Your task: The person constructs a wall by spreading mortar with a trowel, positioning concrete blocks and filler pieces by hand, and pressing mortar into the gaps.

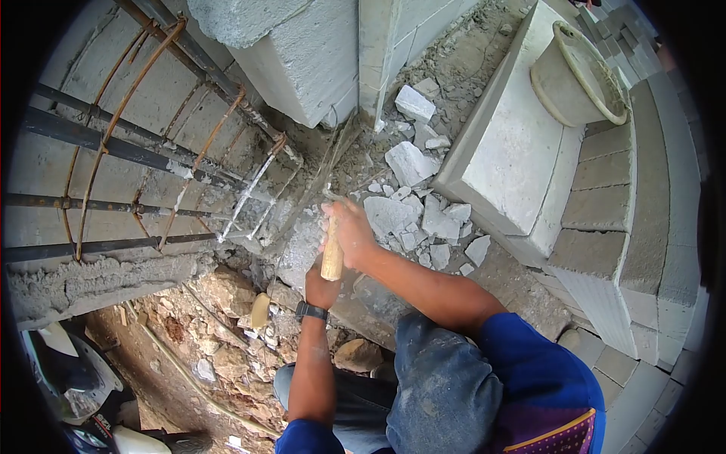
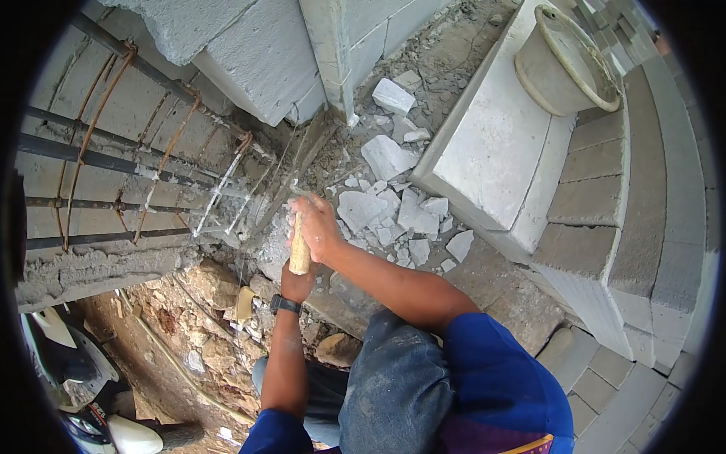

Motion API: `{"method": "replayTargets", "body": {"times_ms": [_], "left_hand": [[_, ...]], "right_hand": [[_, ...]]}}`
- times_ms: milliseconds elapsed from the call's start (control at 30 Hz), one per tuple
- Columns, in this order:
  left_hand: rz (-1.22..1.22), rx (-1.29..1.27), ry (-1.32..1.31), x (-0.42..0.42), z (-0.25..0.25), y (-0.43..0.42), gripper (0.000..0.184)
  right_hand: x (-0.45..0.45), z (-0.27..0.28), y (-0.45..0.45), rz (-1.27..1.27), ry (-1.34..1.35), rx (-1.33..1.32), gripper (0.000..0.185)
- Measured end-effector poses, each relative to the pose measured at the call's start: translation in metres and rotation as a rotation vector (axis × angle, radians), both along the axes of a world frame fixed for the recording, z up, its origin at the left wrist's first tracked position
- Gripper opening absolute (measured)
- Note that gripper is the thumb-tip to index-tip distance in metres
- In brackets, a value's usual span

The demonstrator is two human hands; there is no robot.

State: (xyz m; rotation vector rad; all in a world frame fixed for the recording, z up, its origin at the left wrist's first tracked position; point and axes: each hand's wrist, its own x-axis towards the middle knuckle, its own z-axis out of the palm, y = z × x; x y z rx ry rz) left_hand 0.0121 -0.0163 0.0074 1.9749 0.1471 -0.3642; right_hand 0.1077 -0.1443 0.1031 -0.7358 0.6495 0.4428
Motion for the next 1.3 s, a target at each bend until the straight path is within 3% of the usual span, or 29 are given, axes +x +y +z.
{"method": "replayTargets", "body": {"times_ms": [100,200,233,433,567,667,767,900,1000,1100,1200,1233,1300], "left_hand": [[0.103,-0.133,0.048,-0.003,-0.005,-0.004,0.031],[0.020,-0.066,-0.045,0.002,0.007,-0.005,0.035],[0.022,-0.132,-0.042,0.001,0.008,-0.004,0.035],[-0.010,-0.093,-0.107,0.000,-0.002,-0.001,0.034],[0.022,-0.144,0.022,0.000,-0.003,-0.001,0.034],[0.077,-0.177,0.043,-0.003,-0.013,0.001,0.034],[0.090,-0.199,-0.007,-0.002,-0.008,0.000,0.033],[0.006,-0.113,-0.063,0.001,-0.010,-0.001,0.032],[0.044,-0.166,0.002,0.001,-0.025,-0.003,0.035],[0.033,-0.212,-0.054,0.006,0.000,-0.018,0.037],[-0.054,-0.142,-0.047,0.010,0.016,-0.020,0.038],[-0.048,-0.167,-0.038,0.006,0.002,-0.017,0.036],[-0.001,-0.178,-0.020,0.007,-0.022,-0.014,0.037]], "right_hand": [[0.011,-0.051,-0.004,0.001,0.097,0.129,0.020],[-0.006,-0.037,-0.007,-0.045,0.197,-0.036,0.021],[-0.015,-0.033,-0.009,-0.001,0.112,-0.065,0.024],[-0.002,-0.021,-0.005,0.038,-0.007,-0.022,0.025],[0.006,-0.037,-0.012,0.059,0.096,0.051,0.023],[-0.004,-0.017,-0.014,0.041,0.005,-0.025,0.023],[0.004,-0.041,-0.014,0.065,0.066,0.122,0.022],[-0.014,-0.024,-0.016,0.080,0.100,-0.035,0.022],[-0.022,-0.020,-0.023,0.157,-0.075,-0.114,0.021],[0.005,-0.050,-0.021,-0.005,0.193,0.088,0.020],[0.000,-0.055,-0.027,0.046,0.181,0.151,0.020],[-0.007,-0.044,-0.031,0.071,0.143,0.198,0.017],[-0.023,-0.011,-0.041,0.068,0.106,0.051,0.016]]}}
